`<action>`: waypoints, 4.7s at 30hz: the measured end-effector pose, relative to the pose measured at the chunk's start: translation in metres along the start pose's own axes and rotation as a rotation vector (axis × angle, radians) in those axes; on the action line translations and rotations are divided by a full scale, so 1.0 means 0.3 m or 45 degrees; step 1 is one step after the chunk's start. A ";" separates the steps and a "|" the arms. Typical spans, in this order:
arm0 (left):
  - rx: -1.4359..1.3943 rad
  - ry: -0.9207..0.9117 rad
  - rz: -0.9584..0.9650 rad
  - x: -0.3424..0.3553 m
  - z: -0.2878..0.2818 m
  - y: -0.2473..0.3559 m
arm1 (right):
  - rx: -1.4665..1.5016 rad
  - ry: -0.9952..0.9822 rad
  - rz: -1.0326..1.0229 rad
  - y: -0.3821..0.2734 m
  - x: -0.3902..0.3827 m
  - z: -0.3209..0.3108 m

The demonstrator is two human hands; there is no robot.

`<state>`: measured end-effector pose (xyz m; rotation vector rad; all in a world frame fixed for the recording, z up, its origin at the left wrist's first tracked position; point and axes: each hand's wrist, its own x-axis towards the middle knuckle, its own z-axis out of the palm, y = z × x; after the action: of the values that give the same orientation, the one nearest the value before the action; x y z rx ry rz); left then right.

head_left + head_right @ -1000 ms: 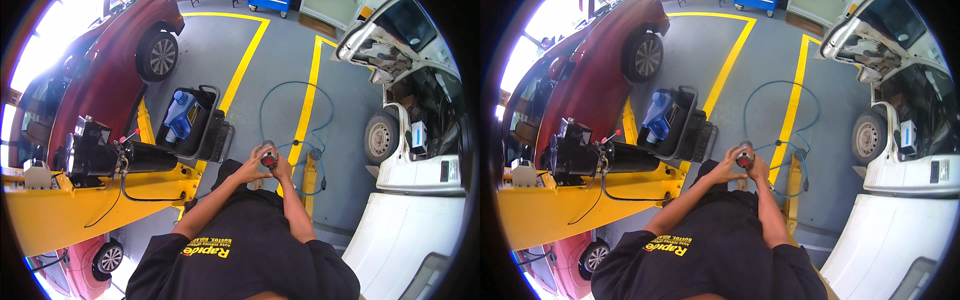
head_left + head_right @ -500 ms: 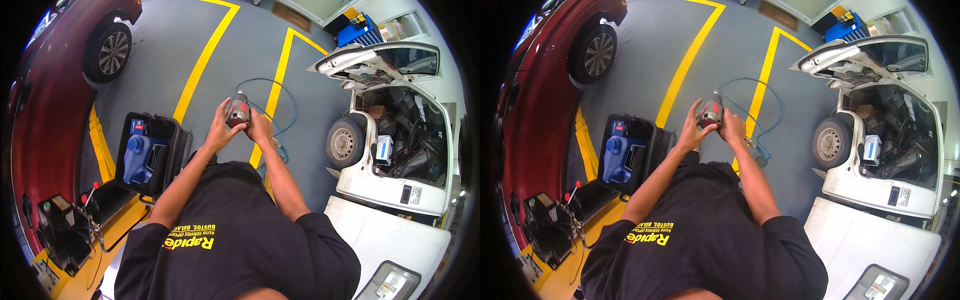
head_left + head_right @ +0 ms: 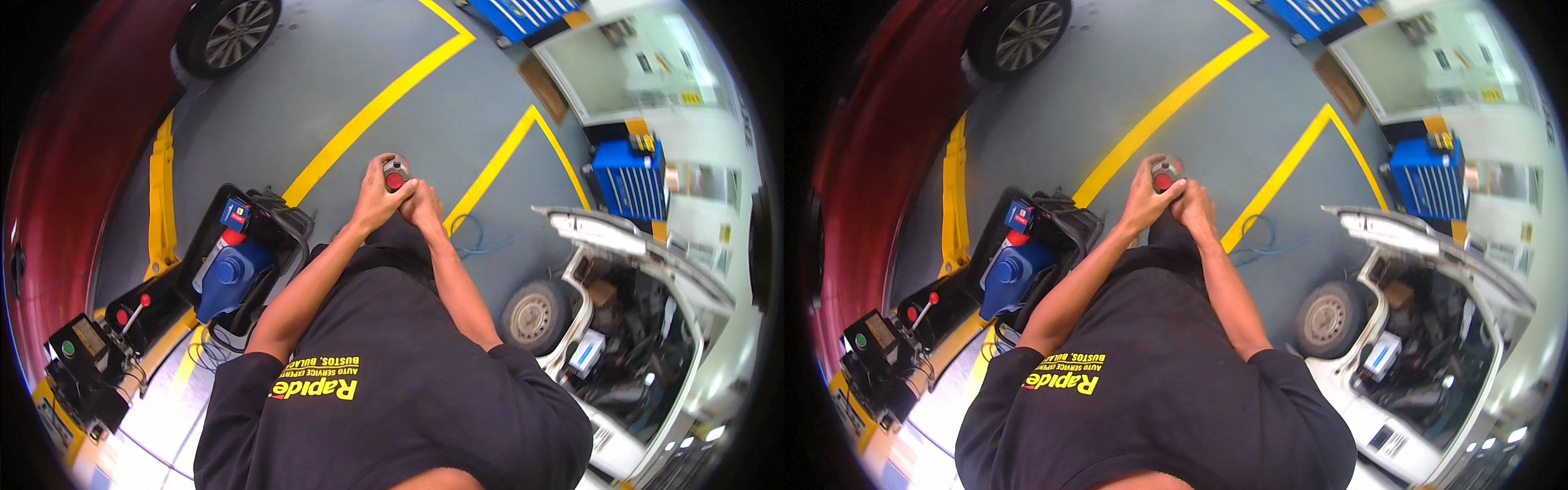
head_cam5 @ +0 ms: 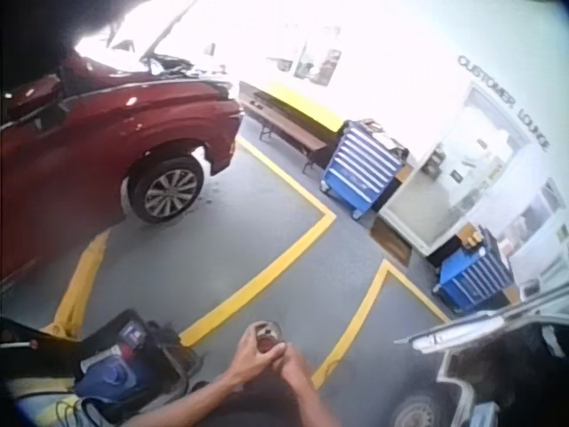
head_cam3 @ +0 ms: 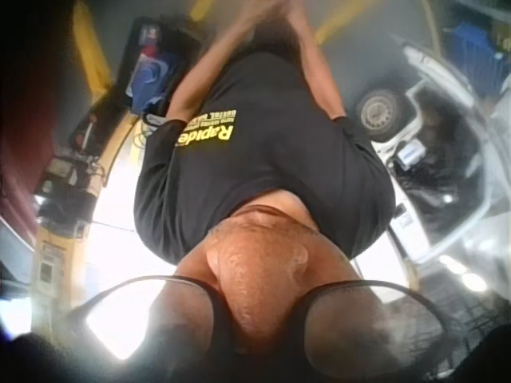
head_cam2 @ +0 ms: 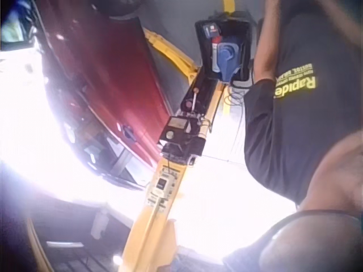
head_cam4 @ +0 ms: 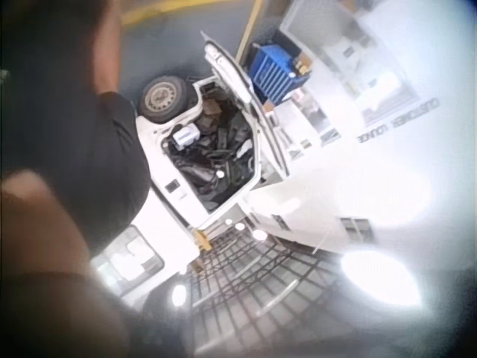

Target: The person connects an air hose to an impact wrench, selects different sockets from a tool chest, and applies the tool to a wheel nut on a car.

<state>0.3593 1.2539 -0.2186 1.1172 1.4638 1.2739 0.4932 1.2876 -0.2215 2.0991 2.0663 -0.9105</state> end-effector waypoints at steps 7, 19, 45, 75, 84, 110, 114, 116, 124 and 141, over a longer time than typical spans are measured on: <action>0.067 0.232 -0.031 0.422 0.016 -0.065 | -0.021 -0.135 -0.275 -0.083 0.507 -0.063; 0.196 0.474 -0.152 0.995 0.035 0.086 | -0.059 -0.386 -0.473 -0.325 1.070 -0.345; 0.225 0.349 0.213 1.431 -0.592 0.077 | -0.060 -0.249 -0.461 -1.029 1.356 -0.326; -2.055 0.555 -0.468 1.655 -0.776 -0.199 | -0.408 -0.381 -1.217 -1.213 1.482 -0.368; -2.129 0.724 -0.508 1.636 -0.798 -0.212 | -0.451 -0.417 -1.306 -1.210 1.502 -0.320; -2.099 0.828 -0.553 1.743 -0.931 -0.338 | -0.510 -0.577 -1.336 -1.367 1.654 -0.233; -2.017 0.940 -0.541 1.805 -0.930 -0.292 | -0.504 -0.636 -1.362 -1.398 1.730 -0.261; -2.018 0.931 -0.572 1.846 -0.928 -0.269 | -0.417 -0.633 -1.397 -1.384 1.760 -0.263; -1.769 0.735 -0.441 1.824 -0.821 -0.340 | -0.261 -0.658 -1.299 -1.273 1.806 -0.295; -1.448 -0.619 -1.163 2.278 -0.670 -0.299 | 0.195 0.169 -0.258 -1.152 1.629 -0.315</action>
<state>0.0085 1.8712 -0.3250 -0.0665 0.5178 0.8149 0.1713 1.8007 -0.2364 2.1043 2.3836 -1.0097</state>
